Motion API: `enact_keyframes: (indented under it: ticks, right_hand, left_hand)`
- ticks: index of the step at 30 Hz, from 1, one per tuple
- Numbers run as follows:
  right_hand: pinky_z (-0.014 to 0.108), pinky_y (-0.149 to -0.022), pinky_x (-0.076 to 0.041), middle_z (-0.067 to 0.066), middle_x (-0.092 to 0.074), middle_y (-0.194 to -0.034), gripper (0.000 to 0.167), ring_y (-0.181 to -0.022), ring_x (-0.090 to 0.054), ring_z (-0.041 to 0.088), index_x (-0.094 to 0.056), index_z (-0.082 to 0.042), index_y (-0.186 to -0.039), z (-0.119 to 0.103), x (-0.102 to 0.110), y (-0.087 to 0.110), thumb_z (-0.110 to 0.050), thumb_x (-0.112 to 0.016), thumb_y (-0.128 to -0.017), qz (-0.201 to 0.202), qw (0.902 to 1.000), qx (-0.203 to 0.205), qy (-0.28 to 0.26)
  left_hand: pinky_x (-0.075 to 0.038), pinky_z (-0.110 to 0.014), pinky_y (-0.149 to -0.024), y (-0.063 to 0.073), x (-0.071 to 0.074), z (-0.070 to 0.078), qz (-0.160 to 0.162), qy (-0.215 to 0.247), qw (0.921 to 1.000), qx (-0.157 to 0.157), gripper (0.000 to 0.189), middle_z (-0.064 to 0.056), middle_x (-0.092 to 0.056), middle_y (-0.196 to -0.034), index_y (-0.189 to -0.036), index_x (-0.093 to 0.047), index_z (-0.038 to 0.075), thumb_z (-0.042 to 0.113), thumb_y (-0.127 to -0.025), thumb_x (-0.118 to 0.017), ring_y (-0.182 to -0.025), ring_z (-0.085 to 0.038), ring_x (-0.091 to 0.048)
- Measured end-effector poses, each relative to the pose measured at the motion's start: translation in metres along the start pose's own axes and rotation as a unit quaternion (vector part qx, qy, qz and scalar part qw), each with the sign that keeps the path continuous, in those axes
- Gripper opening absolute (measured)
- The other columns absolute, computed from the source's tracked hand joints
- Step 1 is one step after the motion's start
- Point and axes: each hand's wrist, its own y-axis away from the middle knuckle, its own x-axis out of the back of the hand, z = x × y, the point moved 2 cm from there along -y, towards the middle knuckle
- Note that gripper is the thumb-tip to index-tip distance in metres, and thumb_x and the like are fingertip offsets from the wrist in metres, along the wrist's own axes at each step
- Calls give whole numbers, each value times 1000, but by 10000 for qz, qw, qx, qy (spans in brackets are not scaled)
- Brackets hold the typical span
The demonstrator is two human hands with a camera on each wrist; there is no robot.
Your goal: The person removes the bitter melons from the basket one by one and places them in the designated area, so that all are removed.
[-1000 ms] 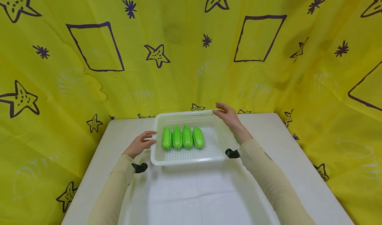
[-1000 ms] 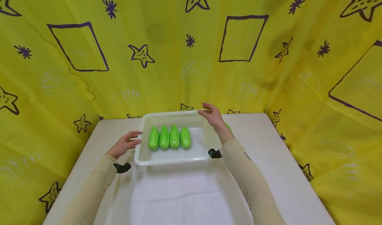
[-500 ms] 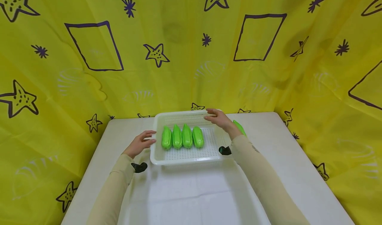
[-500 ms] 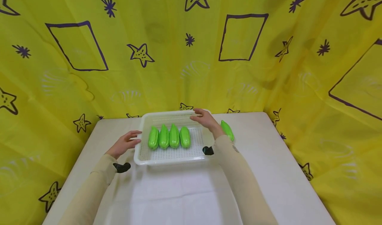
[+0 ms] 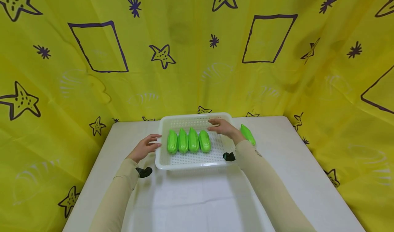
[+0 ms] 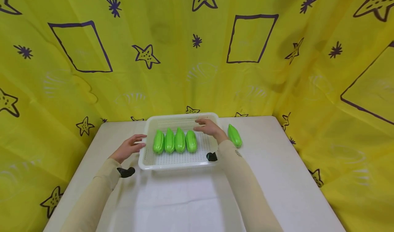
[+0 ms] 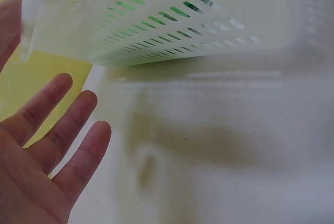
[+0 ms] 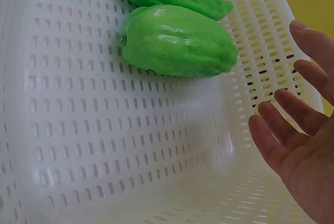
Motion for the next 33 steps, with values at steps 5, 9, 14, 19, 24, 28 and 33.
enact_keyframes:
  ticks: [5, 9, 14, 19, 24, 28, 33]
  right_hand:
    - [50, -106, -41, 24, -36, -150, 58, -135, -39, 39, -40, -2, -148, -6, -2, 2, -25, -61, -98, 56, 9999, 22, 142]
    - [50, -105, -42, 24, -39, -148, 56, -135, -40, 38, -43, -2, -146, -5, -4, -1, -25, -62, -98, 143, 9996, 45, 258]
    - [48, -103, -44, 22, -42, -147, 55, -134, -42, 37, -45, -4, -145, 1, -8, -6, -26, -62, -97, 28, 9994, 46, 337]
    - [46, -100, -47, 24, -42, -146, 55, -132, -43, 37, -45, -4, -144, -1, -12, -6, -27, -61, -98, -171, 9993, 5, 328]
    - [49, -103, -44, 23, -39, -148, 55, -134, -41, 37, -44, -3, -145, -2, -20, -7, -23, -62, -97, -329, 9990, -298, -45]
    - [50, -103, -44, 23, -38, -149, 54, -135, -40, 37, -43, -4, -146, -2, -26, -9, -22, -62, -98, -375, 9982, -475, -56]
    - [48, -102, -45, 21, -37, -151, 55, -135, -41, 36, -44, -7, -146, -1, -30, -10, -22, -63, -97, -482, 9969, -620, -94]
  left_hand:
    - [-42, -53, -103, 0, 1, 0, -3, -7, 10000, 26, 58, -24, -32, -150, -144, -44, 13, 36, -95, -65, -133, -44, -39]
    - [-42, -53, -103, 1, -1, 0, 39, 28, 10000, 85, 55, -23, -33, -150, -143, -46, 15, 34, -95, -65, -133, -44, -40]
    - [-43, -52, -103, 0, -1, -2, 52, 10, 10000, 81, 54, -22, -34, -149, -143, -46, 16, 33, -96, -65, -132, -43, -41]
    - [-43, -53, -102, 0, 0, -2, 96, -17, 9999, 88, 52, -22, -35, -149, -143, -47, 16, 30, -96, -64, -132, -43, -42]
    - [-44, -52, -102, 0, 0, -1, 102, -3, 9999, 132, 52, -22, -35, -149, -143, -47, 15, 31, -96, -65, -132, -43, -42]
    - [-43, -53, -103, 1, -1, 1, 118, 13, 9998, 181, 51, -22, -35, -149, -143, -47, 15, 28, -96, -64, -132, -43, -41]
    - [-43, -53, -103, 0, -1, 2, 137, -14, 9997, 213, 51, -21, -35, -149, -142, -47, 16, 29, -96, -65, -131, -43, -42]
